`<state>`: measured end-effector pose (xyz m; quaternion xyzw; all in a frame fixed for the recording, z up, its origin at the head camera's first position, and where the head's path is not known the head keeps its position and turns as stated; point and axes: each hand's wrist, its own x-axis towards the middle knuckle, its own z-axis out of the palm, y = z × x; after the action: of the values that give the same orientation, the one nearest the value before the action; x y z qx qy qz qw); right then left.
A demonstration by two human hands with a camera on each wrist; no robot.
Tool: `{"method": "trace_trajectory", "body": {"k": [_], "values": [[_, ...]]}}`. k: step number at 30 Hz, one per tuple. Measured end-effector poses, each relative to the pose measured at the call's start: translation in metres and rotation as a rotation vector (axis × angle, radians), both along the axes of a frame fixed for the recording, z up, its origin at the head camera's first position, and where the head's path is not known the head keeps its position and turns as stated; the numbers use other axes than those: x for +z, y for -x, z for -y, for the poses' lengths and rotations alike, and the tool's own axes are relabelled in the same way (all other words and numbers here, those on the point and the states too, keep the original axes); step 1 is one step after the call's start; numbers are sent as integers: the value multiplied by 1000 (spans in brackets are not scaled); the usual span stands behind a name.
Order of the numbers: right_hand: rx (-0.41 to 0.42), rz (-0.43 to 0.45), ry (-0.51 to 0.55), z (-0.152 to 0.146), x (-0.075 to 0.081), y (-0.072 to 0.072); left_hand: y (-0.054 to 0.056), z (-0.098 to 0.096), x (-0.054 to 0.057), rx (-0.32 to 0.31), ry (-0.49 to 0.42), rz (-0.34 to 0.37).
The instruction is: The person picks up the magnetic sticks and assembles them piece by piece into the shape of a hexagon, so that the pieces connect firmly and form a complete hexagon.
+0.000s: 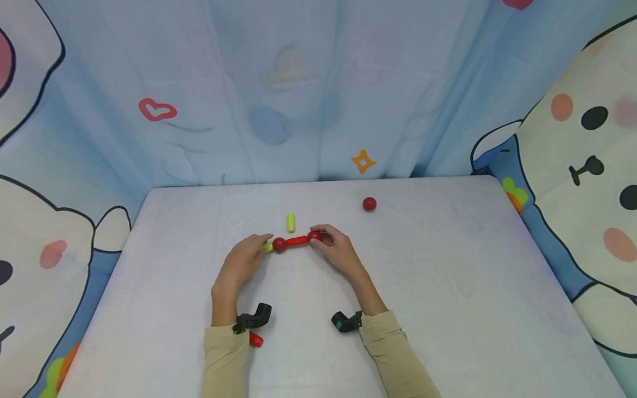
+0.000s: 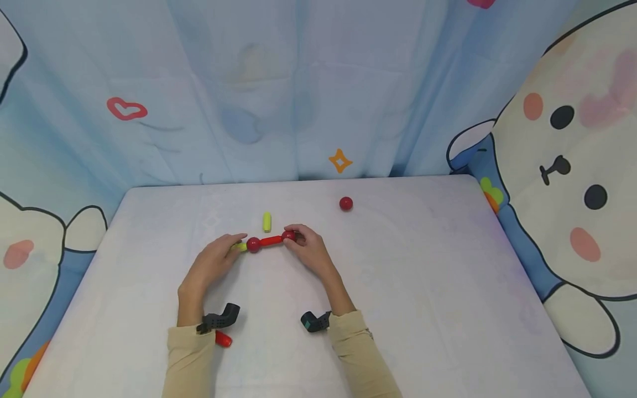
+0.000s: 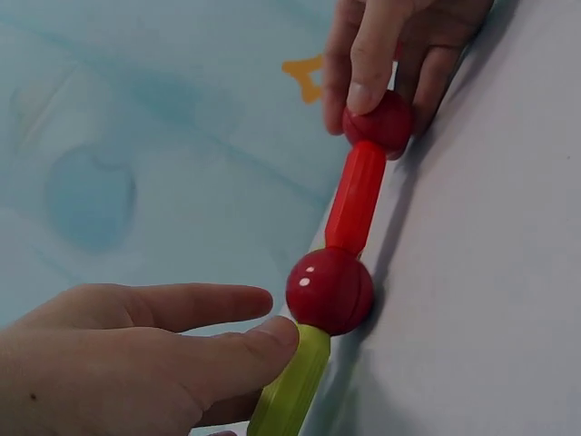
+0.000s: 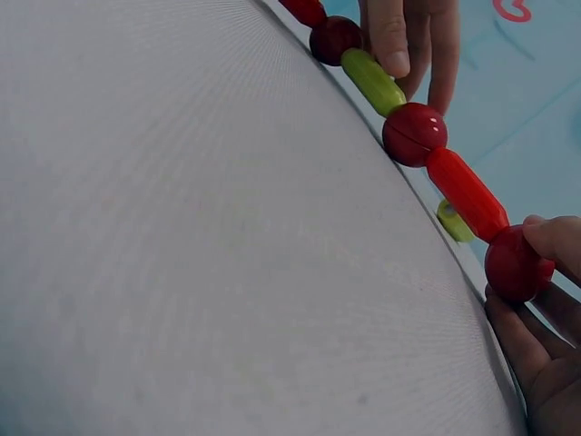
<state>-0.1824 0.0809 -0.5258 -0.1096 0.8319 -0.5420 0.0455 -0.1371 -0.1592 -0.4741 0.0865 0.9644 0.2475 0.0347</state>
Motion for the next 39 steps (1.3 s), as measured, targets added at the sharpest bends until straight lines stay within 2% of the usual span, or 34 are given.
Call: {"method": "trace_trajectory", "body": {"k": [7,12,15,21,25,31,39], "values": [[14,-10,0,-1,-4,-1,3,-27,-7,-19,36,-47],[33,1,6,-1,-4,-1,3,-45,-16,40,128,-149],[41,2,18,-1,-3,-1,3,-53,-20,84,167,-186],[46,-15,29,0,-1,0,5,-65,-21,153,181,-173],[44,-18,29,1,0,1,5,-70,-19,168,194,-169],[72,15,51,1,0,0,3,-74,-19,163,221,-187],[83,33,59,2,-3,0,-1,-67,-17,111,196,-144]]}}
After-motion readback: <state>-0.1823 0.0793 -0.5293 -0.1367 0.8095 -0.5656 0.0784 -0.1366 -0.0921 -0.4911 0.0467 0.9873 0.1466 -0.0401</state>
